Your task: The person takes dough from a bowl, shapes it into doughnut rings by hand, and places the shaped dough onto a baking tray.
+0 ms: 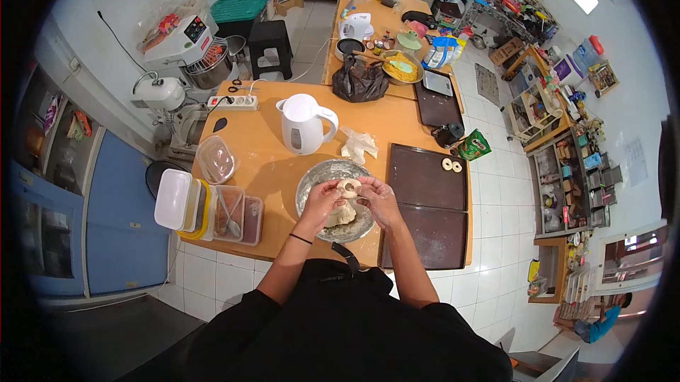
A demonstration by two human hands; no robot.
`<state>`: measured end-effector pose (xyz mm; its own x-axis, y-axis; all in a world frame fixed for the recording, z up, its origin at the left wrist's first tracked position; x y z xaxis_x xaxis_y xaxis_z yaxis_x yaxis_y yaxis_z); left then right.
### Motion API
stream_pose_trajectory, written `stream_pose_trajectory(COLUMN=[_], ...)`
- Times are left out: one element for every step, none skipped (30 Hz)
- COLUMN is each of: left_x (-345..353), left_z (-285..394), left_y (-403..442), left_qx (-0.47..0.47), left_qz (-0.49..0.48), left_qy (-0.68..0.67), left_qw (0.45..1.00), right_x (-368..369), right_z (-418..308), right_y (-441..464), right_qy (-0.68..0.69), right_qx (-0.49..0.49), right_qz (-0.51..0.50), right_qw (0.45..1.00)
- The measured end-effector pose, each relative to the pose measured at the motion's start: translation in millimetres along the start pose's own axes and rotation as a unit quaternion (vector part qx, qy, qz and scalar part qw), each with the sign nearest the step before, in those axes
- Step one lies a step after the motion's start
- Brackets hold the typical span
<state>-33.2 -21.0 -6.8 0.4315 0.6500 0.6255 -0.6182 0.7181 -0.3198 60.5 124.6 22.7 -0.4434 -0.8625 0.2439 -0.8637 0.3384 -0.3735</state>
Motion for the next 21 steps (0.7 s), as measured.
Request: stream_pose_trajectory(left_x=[3,6,9,13,17,21,24,28,31,34,38,41,43,46,50,54,58,62,68,74,81], left_z=[0,1,2,3,4,2,1,0,-1,-4,-6,-9,-13,-16,-19,-22,-25,-30,-35,-39,-43], left_y=[2,4,6,8,11,13,16,19,23,26,30,35,40,46,50,56,63,70,76,83,92], left_qx=[-0.001,0.004,0.010,0.009,0.018,0.027,0.025,0.024,0.023,0.022,0.018,0.015,0.012,0.015,0.017,0.012,0.010,0.008,0.003,-0.002,-0.005], left_qz=[-0.002,0.000,0.002,0.001,0.004,0.008,0.008,0.009,0.011,0.011,0.010,0.008,0.007,0.005,0.002,0.002,-0.002,-0.008,-0.011,-0.014,-0.019], left_qy=[0.001,0.022,0.043,0.045,0.055,0.063,0.061,0.060,0.061,0.060,0.071,0.082,0.084,0.088,0.091,0.091,0.103,0.114,0.115,0.118,0.122], left_qw=[1.000,1.000,0.999,0.999,0.998,0.998,0.998,0.998,0.998,0.998,0.997,0.996,0.996,0.996,0.996,0.996,0.995,0.993,0.993,0.993,0.992], right_x=[-5,-9,-10,-12,-15,-17,-20,-22,-24,-25,-26,-30,-36,-42,-47,-53,-60,-66,-73,-81,-92], right_z=[3,6,4,3,2,0,-2,-5,-7,-9,-10,-7,-3,1,3,4,6,6,4,1,4], right_y=[3,6,6,6,5,3,1,0,-1,-2,-2,0,3,6,9,12,13,15,16,17,21], right_qy=[0.000,0.001,0.002,0.022,0.042,0.041,0.039,0.037,0.037,0.020,0.004,0.006,0.005,0.004,0.006,-0.009,-0.025,-0.023,-0.016,-0.009,-0.008], right_qx=[-0.016,-0.032,-0.033,-0.042,-0.050,-0.048,-0.040,-0.032,-0.031,-0.019,-0.007,-0.007,-0.029,-0.050,-0.047,-0.067,-0.086,-0.084,-0.101,-0.120,-0.122], right_qz=[0.002,0.005,0.007,0.031,0.055,0.057,0.067,0.076,0.076,0.079,0.082,0.083,0.092,0.102,0.105,0.126,0.147,0.152,0.170,0.188,0.193], right_qw=[1.000,0.999,0.999,0.998,0.996,0.996,0.996,0.996,0.996,0.997,0.997,0.997,0.995,0.994,0.993,0.990,0.985,0.985,0.980,0.975,0.974])
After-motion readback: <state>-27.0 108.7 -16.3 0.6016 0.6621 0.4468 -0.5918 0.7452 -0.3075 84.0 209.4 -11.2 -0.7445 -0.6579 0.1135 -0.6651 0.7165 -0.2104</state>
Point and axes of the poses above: each hand's wrist, its own y-axis towards the middle knuckle, its own x-axis out of the palm, z = x × y, the point moved 2 cm from there along y, towards the middle knuckle, and after that the axes turned 8 degrees about -y, right-handed, at the moved point
